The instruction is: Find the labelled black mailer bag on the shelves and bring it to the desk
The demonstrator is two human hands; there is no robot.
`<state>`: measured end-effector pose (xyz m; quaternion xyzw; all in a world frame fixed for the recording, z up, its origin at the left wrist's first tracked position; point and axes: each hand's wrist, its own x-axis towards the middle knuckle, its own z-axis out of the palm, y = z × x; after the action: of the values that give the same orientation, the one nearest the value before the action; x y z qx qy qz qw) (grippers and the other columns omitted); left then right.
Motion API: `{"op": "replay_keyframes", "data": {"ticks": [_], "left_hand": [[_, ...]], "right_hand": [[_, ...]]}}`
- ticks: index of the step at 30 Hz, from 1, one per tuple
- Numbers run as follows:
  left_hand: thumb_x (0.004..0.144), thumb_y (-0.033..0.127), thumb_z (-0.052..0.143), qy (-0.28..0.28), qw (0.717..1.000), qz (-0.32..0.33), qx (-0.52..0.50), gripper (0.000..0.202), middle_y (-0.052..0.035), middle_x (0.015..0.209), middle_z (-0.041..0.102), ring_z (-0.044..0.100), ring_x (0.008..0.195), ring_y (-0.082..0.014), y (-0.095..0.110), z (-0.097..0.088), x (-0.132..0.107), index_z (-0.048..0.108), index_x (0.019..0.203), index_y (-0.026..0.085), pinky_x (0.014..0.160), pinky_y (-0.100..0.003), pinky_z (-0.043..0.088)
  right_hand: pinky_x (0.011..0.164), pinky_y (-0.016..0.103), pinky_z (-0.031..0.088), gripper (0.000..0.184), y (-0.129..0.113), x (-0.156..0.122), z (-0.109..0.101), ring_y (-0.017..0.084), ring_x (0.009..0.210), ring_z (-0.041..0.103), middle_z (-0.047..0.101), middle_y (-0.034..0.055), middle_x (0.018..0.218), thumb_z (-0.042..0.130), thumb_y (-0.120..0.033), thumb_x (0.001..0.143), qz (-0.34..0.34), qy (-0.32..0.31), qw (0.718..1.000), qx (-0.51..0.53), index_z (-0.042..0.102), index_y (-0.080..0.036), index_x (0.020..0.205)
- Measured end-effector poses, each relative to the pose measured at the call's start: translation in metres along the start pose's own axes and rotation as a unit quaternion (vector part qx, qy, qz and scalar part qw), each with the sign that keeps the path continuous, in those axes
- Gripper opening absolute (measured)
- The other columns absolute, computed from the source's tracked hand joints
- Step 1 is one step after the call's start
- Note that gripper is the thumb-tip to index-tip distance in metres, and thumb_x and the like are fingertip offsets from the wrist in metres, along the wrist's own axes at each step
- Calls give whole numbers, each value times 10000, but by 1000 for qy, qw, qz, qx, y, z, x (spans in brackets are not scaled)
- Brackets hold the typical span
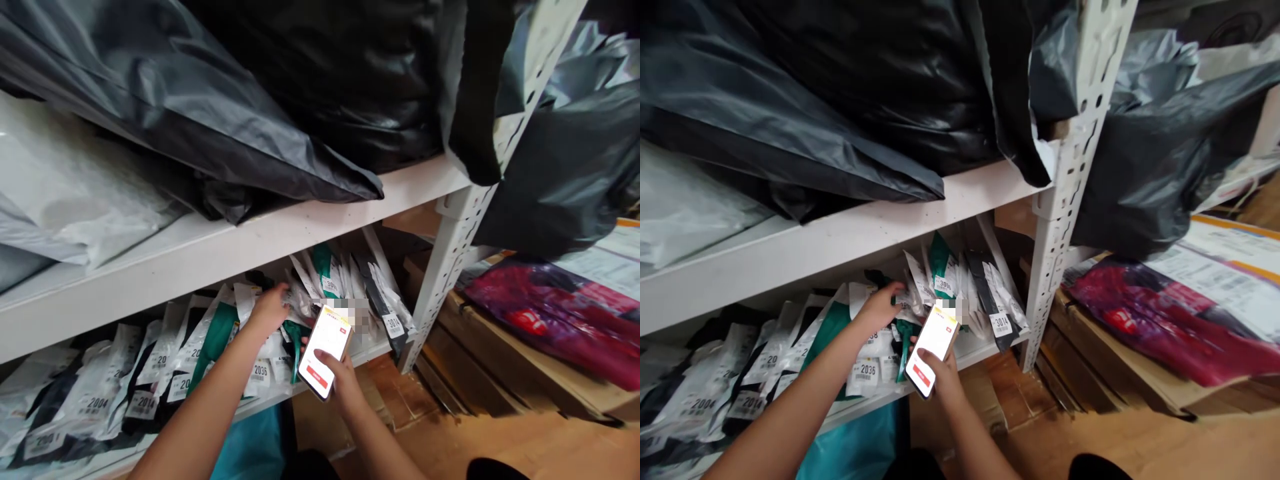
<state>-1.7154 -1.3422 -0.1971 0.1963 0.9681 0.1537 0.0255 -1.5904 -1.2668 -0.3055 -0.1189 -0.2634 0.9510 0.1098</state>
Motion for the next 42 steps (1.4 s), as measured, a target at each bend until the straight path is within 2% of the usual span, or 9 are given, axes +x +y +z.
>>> {"op": "replay_keyframes", "data": {"ticks": [2, 3, 8, 13, 19, 25, 32, 37, 42], "left_hand": [[760, 172, 589, 25, 996, -54, 68, 409, -210, 1207, 573, 523, 1145, -281, 2, -2, -1, 525, 1147, 54, 955, -410, 419], [777, 222, 596, 24, 992, -79, 95, 370, -221, 1178, 581, 530, 1131, -292, 3, -2, 0, 552, 1097, 42, 940, -443, 427], [806, 340, 599, -25, 980, -131, 148, 248, -95, 1022, 656, 610, 974, -213, 12, -2, 8, 629, 935, 131, 827, -403, 508], [867, 295, 515, 0, 983, -94, 157, 290, -91, 1164, 588, 587, 1006, -199, 12, 2, 8, 554, 1122, 162, 829, -392, 514], [850, 300, 548, -41, 974, -135, 179, 213, -81, 1055, 647, 606, 985, -195, 9, 8, 21, 622, 957, 132, 836, -393, 514], [858, 294, 536, -16, 965, -183, 185, 224, -87, 1067, 640, 601, 991, -203, 10, 16, 28, 612, 985, 126, 831, -413, 517], [875, 308, 500, 15, 981, -131, 145, 265, -100, 1197, 563, 583, 1002, -193, 11, 17, 27, 579, 1067, 142, 822, -383, 519], [868, 286, 518, -15, 985, -106, 137, 216, -79, 1065, 628, 599, 975, -185, 8, 14, 31, 601, 998, 134, 830, -383, 516], [861, 311, 529, -39, 987, -96, 125, 227, -71, 1023, 639, 610, 942, -183, 4, 11, 37, 604, 987, 137, 822, -388, 517]], "right_hand": [[631, 340, 532, 700, 1, -1, 3, 231, 755, 671, 755, 51, 864, 825, -260, 502, -4, 11, 1000, 9, 545, -191, 1141], [620, 338, 533, 717, 1, -1, 4, 229, 744, 671, 756, 51, 858, 825, -258, 499, -5, 15, 1000, 12, 536, -186, 1151], [587, 342, 537, 795, 3, 0, 4, 237, 714, 673, 758, 86, 851, 822, -246, 483, -3, 23, 1000, 19, 483, -150, 1196], [590, 347, 541, 808, 1, -2, 5, 235, 696, 678, 760, 103, 841, 813, -229, 495, 5, 15, 999, 29, 453, -127, 1212], [598, 337, 542, 814, 7, 0, 6, 237, 701, 683, 763, 103, 833, 834, -232, 478, 2, 19, 999, 42, 479, -132, 1203], [551, 344, 540, 860, 15, 4, 4, 254, 650, 682, 766, 100, 789, 848, -265, 434, 0, 34, 998, 60, 493, -139, 1208], [577, 342, 543, 883, 16, 2, 3, 243, 676, 689, 765, 106, 811, 850, -277, 451, 8, 27, 998, 56, 460, -144, 1231], [631, 382, 521, 768, 30, 15, -8, 251, 695, 682, 761, 98, 852, 859, -373, 440, -52, 15, 998, -35, 547, -175, 1113], [763, 441, 493, 664, 43, 26, -21, 286, 803, 674, 753, 123, 922, 869, -364, 429, -81, -3, 993, -90, 587, -184, 1003]]}}
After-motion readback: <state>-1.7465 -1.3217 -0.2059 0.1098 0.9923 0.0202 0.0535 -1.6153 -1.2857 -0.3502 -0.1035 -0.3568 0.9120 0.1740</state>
